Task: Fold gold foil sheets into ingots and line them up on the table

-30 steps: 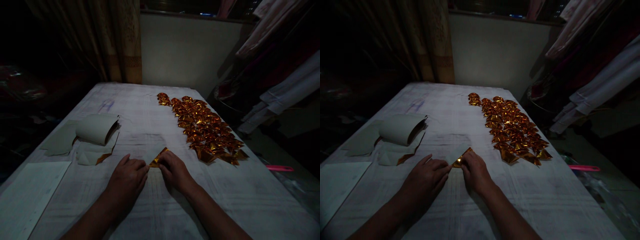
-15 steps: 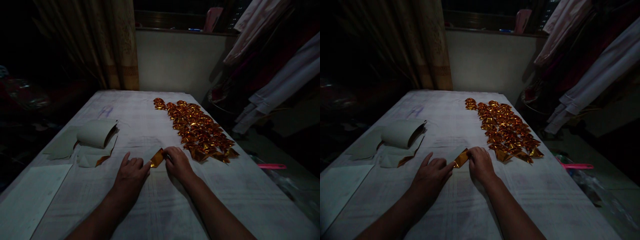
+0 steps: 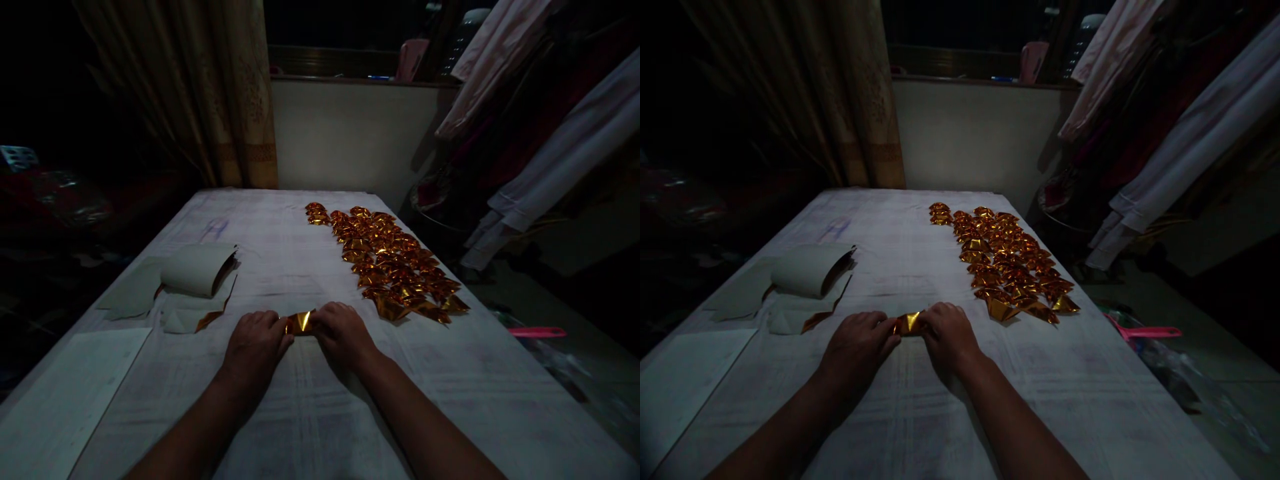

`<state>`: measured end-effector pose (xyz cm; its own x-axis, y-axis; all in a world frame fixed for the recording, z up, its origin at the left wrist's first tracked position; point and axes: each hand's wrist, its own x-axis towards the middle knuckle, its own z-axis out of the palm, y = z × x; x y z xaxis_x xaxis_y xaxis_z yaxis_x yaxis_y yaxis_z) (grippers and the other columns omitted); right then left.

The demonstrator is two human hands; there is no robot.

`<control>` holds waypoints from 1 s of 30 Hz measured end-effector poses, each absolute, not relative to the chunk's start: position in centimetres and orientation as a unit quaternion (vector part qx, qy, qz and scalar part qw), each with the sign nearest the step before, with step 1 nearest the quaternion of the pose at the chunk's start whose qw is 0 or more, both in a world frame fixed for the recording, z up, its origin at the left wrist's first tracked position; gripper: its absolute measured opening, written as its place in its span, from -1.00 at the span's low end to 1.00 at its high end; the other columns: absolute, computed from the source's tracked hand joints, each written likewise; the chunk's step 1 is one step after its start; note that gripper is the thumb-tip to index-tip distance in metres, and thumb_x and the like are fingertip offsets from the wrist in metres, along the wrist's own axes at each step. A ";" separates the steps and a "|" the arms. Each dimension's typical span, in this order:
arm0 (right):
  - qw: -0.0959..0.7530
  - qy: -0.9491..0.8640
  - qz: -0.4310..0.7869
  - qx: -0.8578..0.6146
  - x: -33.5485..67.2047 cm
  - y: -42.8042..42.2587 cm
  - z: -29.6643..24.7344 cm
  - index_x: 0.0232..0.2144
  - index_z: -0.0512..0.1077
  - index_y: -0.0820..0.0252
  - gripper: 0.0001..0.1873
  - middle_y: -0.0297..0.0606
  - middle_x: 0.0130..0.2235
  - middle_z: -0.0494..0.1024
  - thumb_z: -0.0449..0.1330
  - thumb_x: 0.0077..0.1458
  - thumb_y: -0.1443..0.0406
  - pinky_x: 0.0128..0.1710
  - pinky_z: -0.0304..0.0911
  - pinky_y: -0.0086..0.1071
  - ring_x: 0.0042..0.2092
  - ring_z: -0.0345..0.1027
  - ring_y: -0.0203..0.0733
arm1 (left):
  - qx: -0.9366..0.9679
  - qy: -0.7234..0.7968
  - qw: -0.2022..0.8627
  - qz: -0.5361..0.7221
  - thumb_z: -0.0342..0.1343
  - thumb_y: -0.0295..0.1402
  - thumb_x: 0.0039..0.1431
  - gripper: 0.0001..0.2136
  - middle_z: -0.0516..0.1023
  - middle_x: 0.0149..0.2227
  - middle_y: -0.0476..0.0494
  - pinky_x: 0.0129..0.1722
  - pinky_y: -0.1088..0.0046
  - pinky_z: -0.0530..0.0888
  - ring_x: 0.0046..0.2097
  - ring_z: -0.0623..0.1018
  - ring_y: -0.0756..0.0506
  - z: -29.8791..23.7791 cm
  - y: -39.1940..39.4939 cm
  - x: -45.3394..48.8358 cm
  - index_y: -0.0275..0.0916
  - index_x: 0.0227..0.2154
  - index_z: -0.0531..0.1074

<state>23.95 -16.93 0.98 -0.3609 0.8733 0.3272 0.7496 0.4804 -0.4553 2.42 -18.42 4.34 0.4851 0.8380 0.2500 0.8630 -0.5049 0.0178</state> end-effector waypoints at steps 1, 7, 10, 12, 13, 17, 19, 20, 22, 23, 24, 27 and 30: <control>0.263 -0.825 0.099 -0.490 23.9 -17.1 1.2 -0.22 0.57 0.04 -0.82 -0.29 -0.25 0.56 0.30 0.12 0.39 -0.18 0.18 -0.30 -0.18 0.38 -0.16 | -0.861 -0.492 0.052 -0.117 0.21 -0.39 0.25 -0.94 0.55 -0.28 -0.11 -0.20 0.25 0.40 -0.26 0.51 -0.16 4.1 -18.3 2.2 -0.22 -0.24 0.51; 0.258 -0.855 0.034 -0.448 23.7 -17.4 2.0 -0.26 0.63 -0.08 -0.87 -0.23 -0.05 0.59 0.38 0.12 0.30 -0.14 0.17 -0.25 -0.05 0.39 -0.08 | -0.885 -0.420 0.039 -0.197 0.10 -0.56 0.26 -0.83 0.60 -0.12 -0.19 -0.04 0.21 0.48 -0.06 0.56 -0.18 2.7 -18.1 1.6 -0.26 -0.13 0.49; 0.258 -0.872 0.052 -0.414 23.5 -17.4 1.9 -0.18 0.60 -0.08 -0.82 -0.27 -0.04 0.62 0.35 0.17 0.32 -0.08 0.18 -0.25 -0.03 0.42 -0.13 | -0.892 -0.409 -0.032 -0.190 0.05 -0.55 0.29 -0.73 0.58 -0.06 -0.18 -0.03 0.27 0.50 -0.04 0.55 -0.14 3.1 -18.3 1.7 -0.21 -0.01 0.46; 0.260 -0.877 0.072 -0.398 23.6 -17.3 1.8 -0.13 0.59 -0.06 -0.82 -0.30 -0.09 0.64 0.30 0.22 0.31 -0.10 0.19 -0.28 -0.09 0.45 -0.19 | -0.893 -0.409 -0.067 -0.174 0.02 -0.51 0.32 -0.67 0.57 -0.03 -0.15 -0.05 0.29 0.50 -0.06 0.55 -0.12 3.6 -18.5 1.8 -0.14 0.09 0.42; 0.262 -0.878 0.079 -0.393 23.8 -17.3 1.8 -0.13 0.58 -0.06 -0.83 -0.31 -0.11 0.65 0.28 0.25 0.30 -0.12 0.19 -0.30 -0.12 0.45 -0.21 | -0.894 -0.409 -0.076 -0.168 0.01 -0.49 0.33 -0.65 0.56 -0.02 -0.14 -0.05 0.28 0.50 -0.05 0.54 -0.12 3.8 -18.6 1.9 -0.11 0.12 0.41; 0.268 -0.871 0.093 -0.401 24.8 -17.1 1.6 -0.17 0.61 -0.07 -0.88 -0.31 -0.17 0.64 0.29 0.24 0.24 -0.17 0.17 -0.31 -0.16 0.45 -0.21 | -0.894 -0.412 -0.080 -0.159 -0.02 -0.51 0.29 -0.60 0.56 0.03 -0.17 0.00 0.19 0.48 0.01 0.53 -0.16 4.2 -18.8 1.8 -0.08 0.14 0.41; 0.266 -0.865 0.104 -0.412 25.2 -17.0 1.4 -0.18 0.62 -0.06 -0.87 -0.31 -0.16 0.63 0.33 0.20 0.25 -0.16 0.17 -0.29 -0.14 0.44 -0.19 | -0.902 -0.400 -0.064 -0.151 -0.03 -0.54 0.26 -0.56 0.53 0.10 -0.22 0.06 0.16 0.46 0.06 0.51 -0.19 4.0 -18.8 1.6 -0.16 0.17 0.38; 0.267 -0.862 0.109 -0.416 25.4 -17.0 1.4 -0.18 0.61 -0.05 -0.86 -0.30 -0.15 0.63 0.34 0.18 0.27 -0.14 0.18 -0.28 -0.12 0.44 -0.18 | -0.907 -0.391 -0.051 -0.145 -0.02 -0.54 0.26 -0.56 0.52 0.13 -0.24 0.09 0.14 0.44 0.10 0.49 -0.20 3.8 -18.9 1.5 -0.20 0.19 0.37; 0.270 -0.857 0.118 -0.422 25.5 -16.9 1.2 -0.19 0.60 0.01 -0.85 -0.28 -0.14 0.61 0.34 0.16 0.33 -0.13 0.18 -0.27 -0.10 0.43 -0.16 | -0.915 -0.381 -0.022 -0.132 -0.02 -0.50 0.29 -0.58 0.48 0.19 -0.25 0.15 0.11 0.37 0.17 0.45 -0.23 3.5 -18.9 1.4 -0.24 0.20 0.35; 0.271 -0.855 0.121 -0.425 25.5 -16.9 1.2 -0.21 0.60 0.05 -0.86 -0.27 -0.14 0.61 0.33 0.16 0.34 -0.12 0.18 -0.26 -0.10 0.42 -0.15 | -0.916 -0.381 -0.009 -0.125 -0.03 -0.46 0.32 -0.59 0.48 0.20 -0.23 0.17 0.10 0.34 0.20 0.43 -0.22 3.4 -18.9 1.3 -0.22 0.20 0.35; 0.272 -0.852 0.124 -0.429 25.5 -16.9 1.1 -0.22 0.59 0.08 -0.88 -0.26 -0.14 0.61 0.32 0.16 0.36 -0.12 0.18 -0.25 -0.10 0.41 -0.15 | -0.916 -0.383 0.002 -0.122 -0.04 -0.42 0.35 -0.61 0.48 0.20 -0.21 0.18 0.10 0.32 0.21 0.42 -0.22 3.3 -19.0 1.3 -0.21 0.20 0.36; 0.273 -0.847 0.136 -0.436 25.3 -17.0 1.2 -0.23 0.56 0.12 -0.90 -0.25 -0.14 0.60 0.28 0.19 0.37 -0.11 0.17 -0.24 -0.09 0.40 -0.14 | -0.912 -0.393 0.014 -0.112 -0.08 -0.36 0.39 -0.62 0.49 0.21 -0.17 0.16 0.14 0.30 0.20 0.43 -0.20 3.1 -19.2 1.3 -0.19 0.21 0.34; 0.272 -0.846 0.142 -0.437 25.2 -17.0 1.3 -0.23 0.54 0.13 -0.91 -0.25 -0.15 0.59 0.23 0.22 0.37 -0.10 0.17 -0.23 -0.09 0.39 -0.14 | -0.910 -0.399 0.022 -0.107 -0.08 -0.36 0.40 -0.61 0.48 0.21 -0.16 0.16 0.15 0.27 0.20 0.43 -0.20 3.2 -19.3 1.6 -0.19 0.23 0.31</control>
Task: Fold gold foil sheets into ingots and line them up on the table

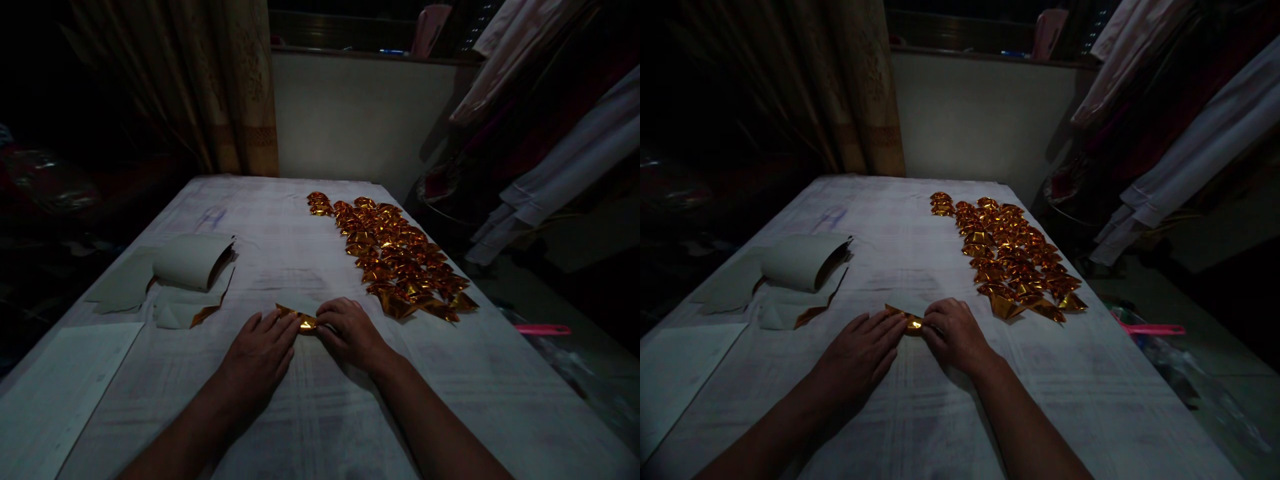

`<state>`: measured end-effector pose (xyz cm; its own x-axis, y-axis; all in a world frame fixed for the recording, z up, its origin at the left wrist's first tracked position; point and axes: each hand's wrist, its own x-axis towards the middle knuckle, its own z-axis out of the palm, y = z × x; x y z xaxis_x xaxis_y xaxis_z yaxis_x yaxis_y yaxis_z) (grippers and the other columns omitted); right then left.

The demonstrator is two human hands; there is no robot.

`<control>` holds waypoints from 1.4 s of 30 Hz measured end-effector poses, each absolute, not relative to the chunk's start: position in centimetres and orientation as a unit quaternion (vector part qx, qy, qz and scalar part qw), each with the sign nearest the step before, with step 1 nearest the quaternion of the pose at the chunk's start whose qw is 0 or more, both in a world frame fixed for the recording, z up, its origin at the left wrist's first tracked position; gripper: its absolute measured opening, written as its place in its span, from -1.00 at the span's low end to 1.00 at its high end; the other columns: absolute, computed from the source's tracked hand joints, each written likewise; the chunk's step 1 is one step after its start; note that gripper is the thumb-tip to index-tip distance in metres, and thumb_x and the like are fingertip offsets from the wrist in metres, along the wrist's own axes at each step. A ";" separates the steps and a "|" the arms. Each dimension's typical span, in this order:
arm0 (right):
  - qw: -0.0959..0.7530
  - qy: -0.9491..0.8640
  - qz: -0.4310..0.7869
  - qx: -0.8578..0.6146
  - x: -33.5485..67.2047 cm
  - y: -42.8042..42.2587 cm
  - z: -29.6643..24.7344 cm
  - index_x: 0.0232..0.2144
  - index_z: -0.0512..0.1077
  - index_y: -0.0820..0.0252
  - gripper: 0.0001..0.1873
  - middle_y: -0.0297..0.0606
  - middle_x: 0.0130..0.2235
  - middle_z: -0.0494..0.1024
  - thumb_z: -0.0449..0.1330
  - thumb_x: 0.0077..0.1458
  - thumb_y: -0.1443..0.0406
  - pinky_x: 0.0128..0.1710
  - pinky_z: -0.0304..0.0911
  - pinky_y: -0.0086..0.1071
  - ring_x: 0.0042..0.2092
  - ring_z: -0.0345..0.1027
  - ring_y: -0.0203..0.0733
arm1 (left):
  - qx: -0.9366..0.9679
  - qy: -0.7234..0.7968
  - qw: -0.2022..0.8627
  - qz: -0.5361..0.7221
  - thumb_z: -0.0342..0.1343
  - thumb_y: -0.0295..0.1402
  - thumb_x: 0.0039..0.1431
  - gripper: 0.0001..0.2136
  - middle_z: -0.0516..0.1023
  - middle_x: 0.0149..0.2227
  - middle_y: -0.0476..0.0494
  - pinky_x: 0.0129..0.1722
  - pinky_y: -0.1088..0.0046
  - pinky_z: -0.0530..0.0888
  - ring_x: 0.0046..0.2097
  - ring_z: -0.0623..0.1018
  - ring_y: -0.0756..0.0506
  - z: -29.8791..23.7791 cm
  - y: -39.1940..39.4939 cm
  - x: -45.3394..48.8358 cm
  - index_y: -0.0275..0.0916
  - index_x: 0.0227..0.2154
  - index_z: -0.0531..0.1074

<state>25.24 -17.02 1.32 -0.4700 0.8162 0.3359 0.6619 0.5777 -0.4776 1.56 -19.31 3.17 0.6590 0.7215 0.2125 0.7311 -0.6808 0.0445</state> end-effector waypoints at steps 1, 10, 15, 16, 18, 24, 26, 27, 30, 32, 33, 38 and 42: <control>0.272 -0.844 0.143 -0.439 25.2 -17.0 1.3 -0.24 0.54 0.13 -0.91 -0.25 -0.15 0.59 0.22 0.23 0.37 -0.10 0.17 -0.23 -0.09 0.39 -0.14 | -0.911 -0.398 0.024 -0.103 -0.08 -0.36 0.40 -0.62 0.48 0.21 -0.15 0.17 0.15 0.26 0.20 0.42 -0.20 3.2 -19.3 1.6 -0.18 0.23 0.31; 0.282 -0.798 0.131 -0.516 23.7 -17.2 1.1 -0.37 0.47 0.14 -0.91 -0.24 -0.18 0.57 0.21 0.22 0.36 -0.07 0.13 -0.23 -0.09 0.36 -0.11 | -0.913 -0.397 0.034 -0.091 -0.08 -0.34 0.40 -0.62 0.48 0.21 -0.16 0.18 0.13 0.25 0.22 0.40 -0.21 2.7 -19.3 1.6 -0.16 0.23 0.32; 0.286 -0.783 0.116 -0.541 23.4 -17.0 1.0 -0.43 0.45 0.13 -0.88 -0.26 -0.22 0.55 0.27 0.18 0.33 -0.09 0.11 -0.24 -0.11 0.34 -0.10 | -0.909 -0.407 0.028 -0.086 -0.12 -0.31 0.42 -0.61 0.45 0.24 -0.12 0.19 0.10 0.23 0.23 0.39 -0.22 2.4 -19.3 1.6 -0.13 0.24 0.31; 0.285 -0.782 0.113 -0.543 23.4 -17.0 1.0 -0.42 0.45 0.13 -0.88 -0.26 -0.22 0.55 0.28 0.17 0.33 -0.10 0.11 -0.24 -0.12 0.34 -0.10 | -0.908 -0.409 0.025 -0.088 -0.11 -0.32 0.42 -0.61 0.45 0.24 -0.11 0.19 0.11 0.23 0.23 0.39 -0.21 2.4 -19.4 1.7 -0.13 0.25 0.31; 0.282 -0.780 0.108 -0.547 23.3 -16.9 0.9 -0.43 0.44 0.13 -0.87 -0.26 -0.22 0.55 0.29 0.16 0.32 -0.10 0.10 -0.24 -0.12 0.34 -0.09 | -0.907 -0.411 0.016 -0.088 -0.10 -0.35 0.41 -0.59 0.44 0.24 -0.10 0.18 0.12 0.24 0.22 0.40 -0.21 2.6 -19.4 1.8 -0.10 0.27 0.28; 0.272 -0.773 0.112 -0.563 23.0 -16.8 1.1 -0.45 0.43 0.15 -0.85 -0.27 -0.24 0.54 0.33 0.13 0.33 -0.11 0.08 -0.25 -0.12 0.33 -0.09 | -0.916 -0.395 0.010 -0.074 -0.03 -0.39 0.37 -0.59 0.44 0.24 -0.15 0.13 0.10 0.27 0.18 0.43 -0.25 3.2 -19.4 1.8 0.00 0.24 0.32; 0.264 -0.770 0.114 -0.569 23.0 -16.7 1.2 -0.45 0.43 0.15 -0.84 -0.27 -0.24 0.54 0.33 0.13 0.32 -0.11 0.08 -0.25 -0.12 0.33 -0.09 | -0.915 -0.396 0.009 -0.071 -0.02 -0.40 0.36 -0.59 0.44 0.24 -0.17 0.13 0.08 0.27 0.18 0.42 -0.26 3.1 -19.4 1.7 -0.02 0.23 0.33; 0.260 -0.770 0.115 -0.572 23.0 -16.7 1.3 -0.46 0.44 0.15 -0.84 -0.28 -0.24 0.54 0.34 0.13 0.32 -0.12 0.08 -0.25 -0.12 0.33 -0.09 | -0.916 -0.396 0.008 -0.069 -0.03 -0.41 0.36 -0.59 0.43 0.24 -0.17 0.13 0.06 0.27 0.19 0.42 -0.27 3.1 -19.3 1.7 -0.03 0.23 0.33; 0.255 -0.771 0.115 -0.572 22.9 -16.6 1.3 -0.45 0.44 0.14 -0.84 -0.28 -0.25 0.53 0.34 0.13 0.32 -0.12 0.08 -0.26 -0.13 0.33 -0.10 | -0.916 -0.396 0.007 -0.066 -0.05 -0.42 0.36 -0.58 0.42 0.25 -0.19 0.13 0.06 0.28 0.19 0.42 -0.28 2.9 -19.4 1.7 -0.05 0.23 0.33; 0.254 -0.771 0.112 -0.573 22.9 -16.6 1.3 -0.45 0.43 0.14 -0.84 -0.29 -0.25 0.53 0.34 0.13 0.31 -0.12 0.08 -0.26 -0.13 0.33 -0.11 | -0.916 -0.395 0.009 -0.069 -0.04 -0.43 0.35 -0.58 0.42 0.25 -0.19 0.12 0.06 0.29 0.20 0.41 -0.28 2.9 -19.4 1.7 -0.05 0.24 0.34; 0.253 -0.771 0.110 -0.574 22.9 -16.6 1.3 -0.46 0.43 0.14 -0.83 -0.28 -0.26 0.53 0.34 0.13 0.31 -0.12 0.08 -0.26 -0.13 0.33 -0.11 | -0.915 -0.396 0.012 -0.072 -0.03 -0.43 0.35 -0.57 0.43 0.24 -0.18 0.12 0.06 0.29 0.20 0.41 -0.29 2.9 -19.4 1.7 -0.05 0.23 0.34; 0.248 -0.766 0.106 -0.584 22.7 -16.6 1.3 -0.47 0.42 0.14 -0.82 -0.28 -0.26 0.53 0.34 0.12 0.31 -0.13 0.07 -0.26 -0.13 0.33 -0.09 | -0.912 -0.402 0.008 -0.075 0.02 -0.45 0.29 -0.53 0.42 0.25 -0.13 0.14 0.06 0.28 0.21 0.39 -0.28 3.0 -19.5 1.8 -0.03 0.25 0.32; 0.247 -0.763 0.105 -0.588 22.7 -16.7 1.4 -0.46 0.42 0.14 -0.82 -0.28 -0.27 0.53 0.35 0.11 0.32 -0.14 0.07 -0.26 -0.13 0.33 -0.09 | -0.913 -0.403 -0.005 -0.064 0.04 -0.45 0.27 -0.51 0.42 0.25 -0.12 0.14 0.04 0.28 0.21 0.39 -0.28 3.3 -19.4 1.9 -0.03 0.25 0.32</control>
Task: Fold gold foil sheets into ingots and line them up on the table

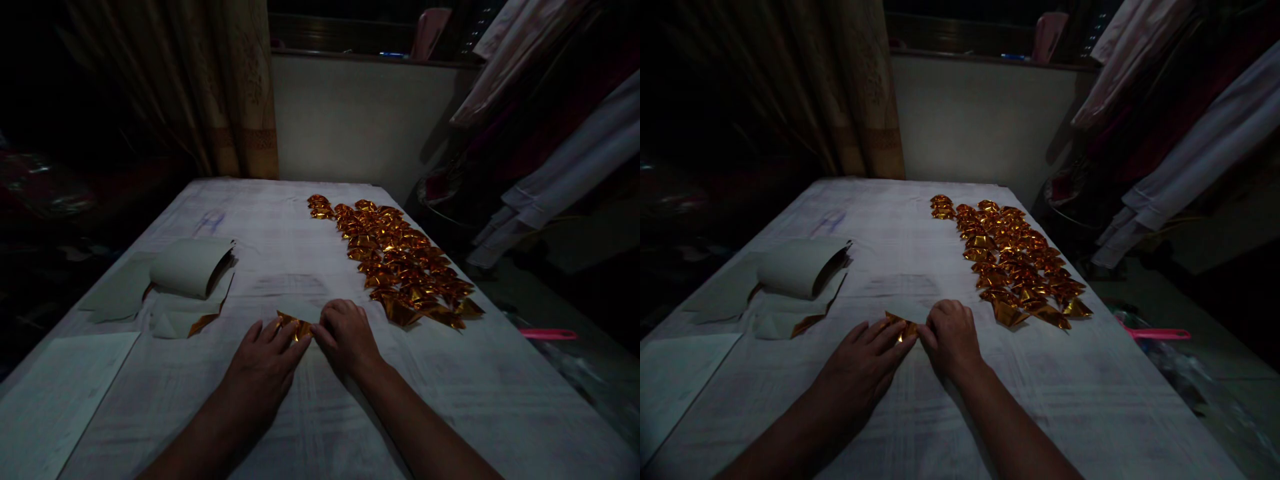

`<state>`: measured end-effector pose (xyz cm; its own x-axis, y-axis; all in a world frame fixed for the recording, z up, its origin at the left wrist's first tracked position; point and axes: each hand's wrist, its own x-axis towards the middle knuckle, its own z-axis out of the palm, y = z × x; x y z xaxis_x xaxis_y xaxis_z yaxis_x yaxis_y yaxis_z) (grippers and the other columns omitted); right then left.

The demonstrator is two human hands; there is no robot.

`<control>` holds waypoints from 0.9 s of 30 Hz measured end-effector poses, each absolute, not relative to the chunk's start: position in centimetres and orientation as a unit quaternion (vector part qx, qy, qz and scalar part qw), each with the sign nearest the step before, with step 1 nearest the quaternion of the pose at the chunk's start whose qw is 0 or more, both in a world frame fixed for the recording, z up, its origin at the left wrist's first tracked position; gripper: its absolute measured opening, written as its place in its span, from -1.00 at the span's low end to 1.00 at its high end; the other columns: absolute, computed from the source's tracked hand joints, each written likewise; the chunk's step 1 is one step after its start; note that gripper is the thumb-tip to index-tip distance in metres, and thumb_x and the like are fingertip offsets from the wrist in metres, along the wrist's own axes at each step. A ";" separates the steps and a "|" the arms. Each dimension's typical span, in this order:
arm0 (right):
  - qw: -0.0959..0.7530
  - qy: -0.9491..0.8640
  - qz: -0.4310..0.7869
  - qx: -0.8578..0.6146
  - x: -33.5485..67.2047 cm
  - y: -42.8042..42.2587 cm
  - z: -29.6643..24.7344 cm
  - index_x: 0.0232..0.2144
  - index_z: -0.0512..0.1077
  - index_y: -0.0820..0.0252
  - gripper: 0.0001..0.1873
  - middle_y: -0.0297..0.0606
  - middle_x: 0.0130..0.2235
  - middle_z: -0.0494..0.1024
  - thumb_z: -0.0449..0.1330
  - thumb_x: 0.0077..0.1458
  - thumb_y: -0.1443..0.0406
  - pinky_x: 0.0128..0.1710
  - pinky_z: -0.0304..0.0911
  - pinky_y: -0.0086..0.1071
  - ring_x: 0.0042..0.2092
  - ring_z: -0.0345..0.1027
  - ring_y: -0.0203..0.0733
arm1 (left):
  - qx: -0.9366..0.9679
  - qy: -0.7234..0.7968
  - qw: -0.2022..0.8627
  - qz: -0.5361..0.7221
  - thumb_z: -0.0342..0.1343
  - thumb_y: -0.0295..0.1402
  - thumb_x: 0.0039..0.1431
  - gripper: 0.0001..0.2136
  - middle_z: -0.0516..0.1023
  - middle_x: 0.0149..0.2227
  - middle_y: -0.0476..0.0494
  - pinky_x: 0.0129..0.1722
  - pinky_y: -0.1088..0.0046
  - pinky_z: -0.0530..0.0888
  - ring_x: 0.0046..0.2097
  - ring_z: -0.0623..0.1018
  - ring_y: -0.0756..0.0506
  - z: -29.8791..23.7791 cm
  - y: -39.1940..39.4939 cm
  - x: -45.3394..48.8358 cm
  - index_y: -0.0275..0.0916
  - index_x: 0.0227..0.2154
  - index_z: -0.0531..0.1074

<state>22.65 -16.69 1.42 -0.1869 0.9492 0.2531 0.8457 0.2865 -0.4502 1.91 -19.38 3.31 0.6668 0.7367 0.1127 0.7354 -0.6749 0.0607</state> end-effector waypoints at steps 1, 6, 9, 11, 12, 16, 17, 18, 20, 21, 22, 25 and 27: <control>0.247 -0.763 0.103 -0.588 22.6 -16.7 1.4 -0.46 0.42 0.14 -0.83 -0.28 -0.28 0.52 0.34 0.11 0.32 -0.14 0.07 -0.26 -0.14 0.32 -0.09 | 0.912 0.404 0.007 0.064 0.05 -0.44 0.27 -0.52 0.42 0.25 -0.13 0.14 0.04 0.27 0.20 0.39 -0.28 3.4 -19.4 2.0 -0.04 0.24 0.33; 0.248 -0.760 0.098 -0.593 22.4 -16.9 1.5 -0.44 0.42 0.13 -0.80 -0.28 -0.29 0.50 0.36 0.10 0.24 -0.15 0.06 -0.25 -0.15 0.31 -0.08 | 0.909 0.411 0.019 0.069 0.06 -0.39 0.28 -0.55 0.43 0.24 -0.13 0.17 0.04 0.26 0.21 0.38 -0.27 3.7 -19.4 2.2 -0.04 0.22 0.34; 0.250 -0.756 0.102 -0.596 22.4 -16.9 1.3 -0.43 0.42 0.13 -0.82 -0.27 -0.27 0.51 0.35 0.13 0.25 -0.14 0.06 -0.25 -0.13 0.31 -0.07 | 0.907 0.413 0.020 0.078 0.05 -0.38 0.29 -0.57 0.44 0.23 -0.11 0.17 0.04 0.26 0.21 0.38 -0.26 3.7 -19.4 2.2 -0.02 0.21 0.36; 0.254 -0.754 0.111 -0.595 22.6 -16.9 1.2 -0.41 0.43 0.12 -0.87 -0.28 -0.26 0.52 0.31 0.16 0.29 -0.12 0.06 -0.26 -0.12 0.31 -0.09 | 0.907 0.413 0.019 0.083 0.04 -0.38 0.30 -0.58 0.44 0.23 -0.10 0.17 0.04 0.26 0.20 0.39 -0.26 3.6 -19.4 2.2 -0.01 0.19 0.37; 0.256 -0.753 0.116 -0.595 22.7 -16.9 1.2 -0.39 0.43 0.12 -0.89 -0.28 -0.25 0.52 0.29 0.17 0.32 -0.12 0.07 -0.26 -0.12 0.32 -0.10 | 0.907 0.412 0.018 0.084 0.04 -0.38 0.30 -0.59 0.44 0.23 -0.10 0.16 0.04 0.26 0.20 0.39 -0.26 3.6 -19.4 2.1 -0.01 0.19 0.38; 0.259 -0.752 0.128 -0.593 23.2 -16.7 1.0 -0.37 0.43 0.11 -0.89 -0.30 -0.25 0.51 0.25 0.16 0.42 -0.12 0.08 -0.28 -0.13 0.31 -0.12 | 0.906 0.414 0.011 0.090 0.04 -0.39 0.29 -0.61 0.46 0.21 -0.10 0.13 0.02 0.28 0.18 0.40 -0.29 3.2 -19.3 2.1 -0.02 0.15 0.42; 0.259 -0.752 0.128 -0.593 23.3 -16.7 0.9 -0.37 0.43 0.11 -0.89 -0.30 -0.25 0.51 0.25 0.16 0.42 -0.12 0.07 -0.28 -0.13 0.31 -0.12 | 0.906 0.414 0.010 0.093 0.04 -0.39 0.29 -0.62 0.46 0.21 -0.11 0.13 0.01 0.29 0.18 0.40 -0.29 3.1 -19.3 2.2 -0.02 0.14 0.42; 0.261 -0.752 0.126 -0.592 23.3 -16.7 0.9 -0.37 0.43 0.11 -0.88 -0.30 -0.25 0.51 0.24 0.15 0.43 -0.12 0.07 -0.28 -0.13 0.31 -0.12 | 0.906 0.412 0.009 0.095 0.04 -0.39 0.29 -0.62 0.47 0.21 -0.12 0.12 0.01 0.29 0.18 0.40 -0.30 3.1 -19.3 2.2 -0.03 0.14 0.43; 0.271 -0.755 0.119 -0.585 23.3 -16.8 0.9 -0.37 0.42 0.11 -0.88 -0.30 -0.25 0.51 0.23 0.16 0.43 -0.12 0.07 -0.28 -0.13 0.31 -0.12 | 0.906 0.411 0.010 0.100 0.03 -0.40 0.29 -0.62 0.47 0.20 -0.14 0.13 0.01 0.29 0.17 0.40 -0.29 3.1 -19.3 2.2 -0.05 0.14 0.43; 0.276 -0.759 0.115 -0.578 23.2 -16.9 0.9 -0.36 0.42 0.11 -0.89 -0.30 -0.25 0.52 0.23 0.16 0.42 -0.12 0.07 -0.27 -0.13 0.31 -0.12 | 0.906 0.410 0.012 0.101 0.03 -0.40 0.29 -0.61 0.47 0.20 -0.14 0.13 0.01 0.29 0.17 0.40 -0.28 3.2 -19.3 2.3 -0.05 0.15 0.43; 0.280 -0.764 0.112 -0.571 23.1 -17.0 0.9 -0.35 0.42 0.11 -0.91 -0.30 -0.25 0.52 0.23 0.17 0.40 -0.11 0.08 -0.27 -0.14 0.31 -0.12 | 0.906 0.410 0.014 0.102 0.04 -0.41 0.28 -0.60 0.47 0.19 -0.15 0.14 0.02 0.29 0.17 0.40 -0.28 3.3 -19.3 2.3 -0.06 0.16 0.42; 0.278 -0.775 0.106 -0.558 22.9 -17.2 1.0 -0.35 0.43 0.11 -0.93 -0.27 -0.24 0.53 0.27 0.16 0.34 -0.10 0.08 -0.25 -0.13 0.31 -0.09 | 0.906 0.411 0.019 0.100 0.08 -0.42 0.25 -0.59 0.49 0.18 -0.15 0.13 0.02 0.31 0.16 0.42 -0.29 3.6 -19.3 2.5 -0.07 0.16 0.41; 0.271 -0.773 0.108 -0.563 22.8 -17.2 1.0 -0.35 0.44 0.11 -0.93 -0.27 -0.22 0.53 0.27 0.16 0.35 -0.10 0.08 -0.25 -0.11 0.32 -0.09 | 0.905 0.412 0.021 0.101 0.10 -0.42 0.24 -0.59 0.49 0.18 -0.15 0.12 0.03 0.32 0.16 0.42 -0.29 3.7 -19.3 2.5 -0.07 0.16 0.42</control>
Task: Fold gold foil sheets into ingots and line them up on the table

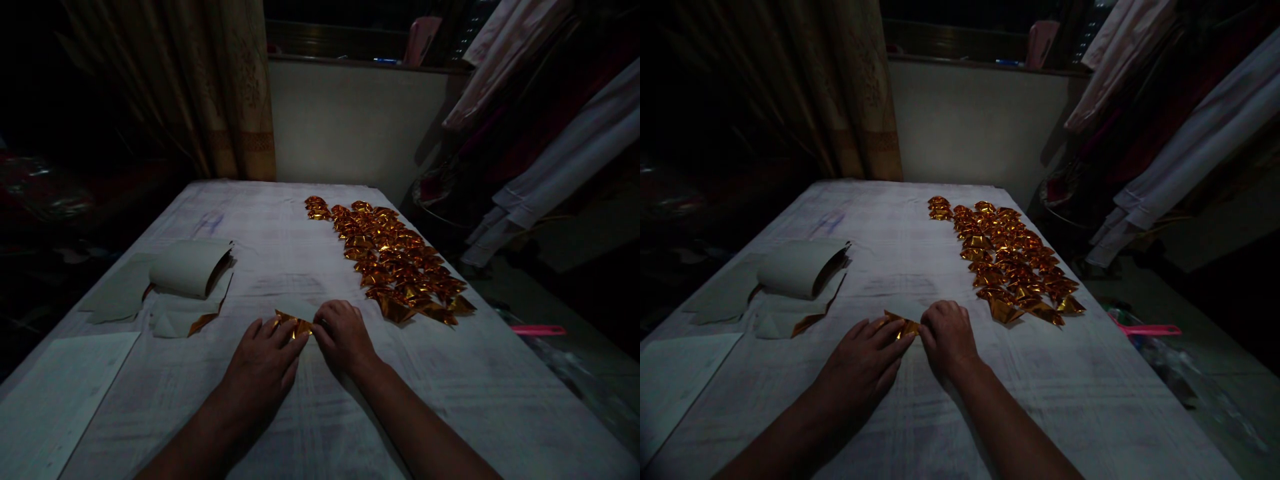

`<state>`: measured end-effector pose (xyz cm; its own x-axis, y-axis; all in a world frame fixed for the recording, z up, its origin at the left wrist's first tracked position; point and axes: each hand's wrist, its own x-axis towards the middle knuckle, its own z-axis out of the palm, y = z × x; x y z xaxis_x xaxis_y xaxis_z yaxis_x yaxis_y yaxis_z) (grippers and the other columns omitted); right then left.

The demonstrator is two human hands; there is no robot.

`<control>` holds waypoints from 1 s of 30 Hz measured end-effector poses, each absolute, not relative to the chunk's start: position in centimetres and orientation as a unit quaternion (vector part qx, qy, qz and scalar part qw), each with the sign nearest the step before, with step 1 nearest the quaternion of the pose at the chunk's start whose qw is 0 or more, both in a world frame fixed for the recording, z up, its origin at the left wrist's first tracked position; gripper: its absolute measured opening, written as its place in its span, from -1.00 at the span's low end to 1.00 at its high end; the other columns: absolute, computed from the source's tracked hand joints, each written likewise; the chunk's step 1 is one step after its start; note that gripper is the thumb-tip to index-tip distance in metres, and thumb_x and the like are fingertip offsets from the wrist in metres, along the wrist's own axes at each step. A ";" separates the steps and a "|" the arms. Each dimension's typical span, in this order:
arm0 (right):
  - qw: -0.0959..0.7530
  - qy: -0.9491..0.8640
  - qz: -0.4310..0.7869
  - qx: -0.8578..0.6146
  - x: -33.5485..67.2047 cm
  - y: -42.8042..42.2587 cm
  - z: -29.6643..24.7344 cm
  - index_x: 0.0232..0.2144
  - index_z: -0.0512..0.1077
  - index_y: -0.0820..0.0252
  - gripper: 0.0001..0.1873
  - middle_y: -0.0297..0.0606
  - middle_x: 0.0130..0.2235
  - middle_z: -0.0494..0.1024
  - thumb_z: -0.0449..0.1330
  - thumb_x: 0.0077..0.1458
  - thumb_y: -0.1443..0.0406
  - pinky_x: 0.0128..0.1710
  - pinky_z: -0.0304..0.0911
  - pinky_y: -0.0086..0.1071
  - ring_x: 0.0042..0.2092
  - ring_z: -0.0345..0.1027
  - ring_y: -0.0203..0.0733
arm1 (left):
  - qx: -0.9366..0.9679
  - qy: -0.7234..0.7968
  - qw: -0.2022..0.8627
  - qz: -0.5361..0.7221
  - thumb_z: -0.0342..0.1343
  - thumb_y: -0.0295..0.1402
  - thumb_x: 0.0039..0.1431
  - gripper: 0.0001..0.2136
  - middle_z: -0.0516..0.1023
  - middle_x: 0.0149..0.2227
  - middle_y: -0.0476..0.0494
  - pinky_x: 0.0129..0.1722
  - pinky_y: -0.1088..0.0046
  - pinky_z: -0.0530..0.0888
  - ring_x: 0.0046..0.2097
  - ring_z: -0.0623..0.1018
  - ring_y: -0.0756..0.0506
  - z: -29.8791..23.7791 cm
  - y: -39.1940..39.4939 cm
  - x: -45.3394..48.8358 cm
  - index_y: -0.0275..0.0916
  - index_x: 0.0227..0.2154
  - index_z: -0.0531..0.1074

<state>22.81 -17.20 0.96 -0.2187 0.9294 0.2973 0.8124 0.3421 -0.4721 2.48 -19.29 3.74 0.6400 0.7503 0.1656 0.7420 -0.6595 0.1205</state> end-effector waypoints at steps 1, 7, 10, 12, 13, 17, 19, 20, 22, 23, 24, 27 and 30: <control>0.269 -0.771 0.110 -0.567 22.8 -17.2 0.9 -0.34 0.45 0.11 -0.93 -0.27 -0.21 0.54 0.27 0.16 0.37 -0.09 0.08 -0.25 -0.10 0.32 -0.09 | 0.905 0.412 0.023 0.105 0.10 -0.42 0.25 -0.59 0.49 0.18 -0.15 0.12 0.04 0.33 0.16 0.43 -0.28 3.7 -19.3 2.4 -0.07 0.15 0.42; 0.262 -0.797 0.077 -0.539 23.0 -17.3 1.1 -0.33 0.52 0.10 -0.91 -0.28 -0.19 0.56 0.29 0.16 0.40 -0.12 0.08 -0.27 -0.10 0.32 -0.12 | 0.905 0.397 0.042 0.146 0.06 -0.44 0.29 -0.66 0.51 0.17 -0.12 0.15 0.04 0.38 0.19 0.44 -0.24 3.4 -19.0 1.4 -0.07 0.09 0.48; 0.231 -0.821 0.039 -0.521 22.8 -17.5 1.6 -0.34 0.56 0.06 -0.91 -0.28 -0.21 0.57 0.29 0.19 0.36 -0.15 0.07 -0.27 -0.13 0.30 -0.12 | 0.907 0.377 0.057 0.179 0.02 -0.43 0.32 -0.66 0.51 0.17 -0.15 0.13 0.06 0.43 0.17 0.47 -0.22 3.2 -18.7 0.8 -0.08 0.11 0.46; 0.205 -0.830 0.026 -0.518 22.6 -17.7 2.0 -0.32 0.58 0.04 -0.90 -0.28 -0.23 0.57 0.27 0.21 0.35 -0.19 0.07 -0.27 -0.17 0.30 -0.13 | 0.898 0.381 0.072 0.208 -0.01 -0.41 0.36 -0.68 0.50 0.18 -0.17 0.10 0.10 0.47 0.15 0.50 -0.20 3.0 -18.5 0.4 -0.08 0.10 0.46; 0.192 -0.833 0.023 -0.518 22.5 -17.8 2.2 -0.31 0.58 0.04 -0.90 -0.28 -0.24 0.57 0.27 0.21 0.36 -0.20 0.07 -0.27 -0.18 0.29 -0.13 | 0.890 0.390 0.079 0.225 -0.02 -0.40 0.37 -0.70 0.50 0.17 -0.18 0.08 0.12 0.49 0.14 0.51 -0.19 2.8 -18.3 0.2 -0.09 0.07 0.47; 0.163 -0.838 0.028 -0.520 22.2 -18.3 2.8 -0.24 0.56 0.10 -0.91 -0.24 -0.23 0.56 0.28 0.18 0.34 -0.22 0.09 -0.26 -0.20 0.30 -0.11 | 0.859 0.431 0.075 0.267 -0.02 -0.37 0.38 -0.77 0.54 0.10 -0.21 0.07 0.13 0.51 0.09 0.54 -0.18 2.1 -17.4 -0.6 -0.17 -0.01 0.46; 0.159 -0.836 0.040 -0.523 22.0 -18.5 2.9 -0.23 0.54 0.12 -0.89 -0.23 -0.21 0.54 0.29 0.16 0.27 -0.20 0.11 -0.25 -0.18 0.31 -0.10 | 0.864 0.428 0.065 0.257 -0.01 -0.36 0.38 -0.77 0.56 0.07 -0.20 0.08 0.10 0.49 0.08 0.54 -0.18 1.9 -16.9 -1.0 -0.17 -0.01 0.47; 0.158 -0.834 0.044 -0.527 21.9 -18.6 2.9 -0.23 0.53 0.13 -0.87 -0.22 -0.21 0.54 0.30 0.16 0.24 -0.20 0.12 -0.25 -0.17 0.31 -0.09 | 0.869 0.424 0.060 0.247 -0.01 -0.36 0.38 -0.76 0.57 0.07 -0.19 0.10 0.08 0.48 0.09 0.54 -0.19 1.8 -16.7 -1.1 -0.16 0.00 0.47; 0.156 -0.829 0.050 -0.535 21.7 -18.7 3.0 -0.24 0.51 0.15 -0.82 -0.20 -0.20 0.53 0.32 0.15 0.19 -0.20 0.12 -0.25 -0.16 0.31 -0.07 | 0.876 0.422 0.047 0.229 0.00 -0.34 0.37 -0.73 0.56 0.10 -0.20 0.13 0.05 0.45 0.14 0.51 -0.22 1.7 -16.4 -1.3 -0.15 0.05 0.47; 0.155 -0.826 0.052 -0.540 21.6 -18.7 3.0 -0.24 0.51 0.16 -0.80 -0.20 -0.20 0.53 0.33 0.15 0.17 -0.20 0.13 -0.25 -0.16 0.32 -0.07 | 0.877 0.424 0.040 0.222 0.00 -0.34 0.37 -0.72 0.55 0.12 -0.20 0.14 0.03 0.43 0.17 0.49 -0.23 1.7 -16.3 -1.3 -0.15 0.07 0.47; 0.154 -0.823 0.052 -0.544 21.5 -18.7 3.0 -0.24 0.50 0.17 -0.77 -0.20 -0.20 0.52 0.34 0.14 0.16 -0.20 0.13 -0.25 -0.16 0.32 -0.07 | 0.878 0.425 0.036 0.217 0.00 -0.33 0.37 -0.70 0.54 0.14 -0.20 0.15 0.02 0.42 0.19 0.47 -0.24 1.8 -16.2 -1.3 -0.14 0.09 0.46; 0.151 -0.817 0.047 -0.554 21.1 -18.6 3.1 -0.26 0.49 0.18 -0.72 -0.18 -0.20 0.52 0.37 0.11 0.11 -0.20 0.13 -0.25 -0.16 0.33 -0.06 | 0.881 0.422 0.043 0.211 0.01 -0.32 0.37 -0.72 0.55 0.10 -0.21 0.13 0.04 0.42 0.14 0.49 -0.24 2.2 -16.2 -1.0 -0.16 0.05 0.48; 0.153 -0.817 0.039 -0.555 21.0 -18.4 3.1 -0.29 0.49 0.18 -0.71 -0.18 -0.22 0.52 0.38 0.11 0.10 -0.22 0.12 -0.26 -0.17 0.33 -0.06 | 0.880 0.421 0.058 0.214 0.02 -0.32 0.37 -0.76 0.58 -0.03 -0.19 0.05 0.12 0.45 -0.01 0.53 -0.19 2.7 -16.3 -0.7 -0.16 -0.02 0.52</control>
